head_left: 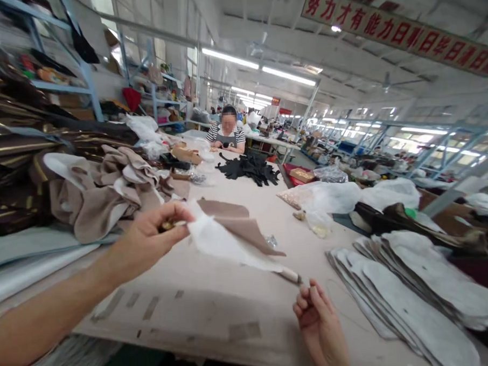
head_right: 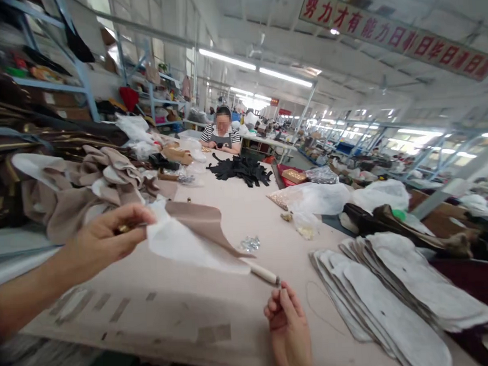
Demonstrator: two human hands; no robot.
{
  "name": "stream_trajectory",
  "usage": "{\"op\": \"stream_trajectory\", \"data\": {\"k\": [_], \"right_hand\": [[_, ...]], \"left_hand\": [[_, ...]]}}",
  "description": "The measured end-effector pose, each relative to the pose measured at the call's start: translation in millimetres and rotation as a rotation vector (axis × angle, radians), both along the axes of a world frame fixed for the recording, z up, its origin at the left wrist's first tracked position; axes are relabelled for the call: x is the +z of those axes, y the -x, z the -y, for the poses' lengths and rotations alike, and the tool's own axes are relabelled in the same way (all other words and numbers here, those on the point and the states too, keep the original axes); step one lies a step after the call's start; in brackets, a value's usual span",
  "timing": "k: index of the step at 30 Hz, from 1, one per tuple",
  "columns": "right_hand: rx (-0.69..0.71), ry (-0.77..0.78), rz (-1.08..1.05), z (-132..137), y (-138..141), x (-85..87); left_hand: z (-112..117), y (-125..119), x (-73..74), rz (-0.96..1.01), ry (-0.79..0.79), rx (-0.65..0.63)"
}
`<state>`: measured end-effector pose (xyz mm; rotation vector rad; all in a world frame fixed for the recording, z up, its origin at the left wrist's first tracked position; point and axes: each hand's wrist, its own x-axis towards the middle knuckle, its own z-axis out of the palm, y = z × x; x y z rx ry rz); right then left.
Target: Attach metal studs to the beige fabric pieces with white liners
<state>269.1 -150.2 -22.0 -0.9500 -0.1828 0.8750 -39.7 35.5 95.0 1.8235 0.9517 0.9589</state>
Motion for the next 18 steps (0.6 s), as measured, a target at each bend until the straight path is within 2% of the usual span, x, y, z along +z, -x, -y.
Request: {"op": "stream_trajectory", "data": {"k": [3, 5, 6, 8, 10, 12, 15, 18], "right_hand": [[-0.032, 0.087, 0.03, 20, -13, 1.5], [-0.027, 0.143, 0.082, 26, -15, -1.1], [-0.015, 0.17, 0.12, 27, -13, -2.8], [0.028, 0.222, 0.225, 22, -6, -6.1], [0.092, 0.284, 0.389, 9, 6, -7.8], [0.176, 0.347, 0.625, -9, 22, -7.1], [0.309, 0.363, 0.989, -42, 45, -2.6], [0.382, 0.32, 1.228, -70, 62, 0.8]], "left_hand": [[24, 41, -73.7, -0.157, 0.218, -0.026], [32, 70, -106.4, -0.234, 0.324, 0.001], [33, 83, -115.4, -0.263, 0.363, 0.028], [27, 103, -119.1, -0.329, 0.387, 0.122], [15, 110, -109.1, -0.426, 0.34, 0.212], [4, 101, -93.7, -0.497, 0.239, 0.193], [-4, 66, -76.8, -0.567, 0.047, -0.06], [-3, 32, -75.5, -0.687, -0.116, -0.295]]}}
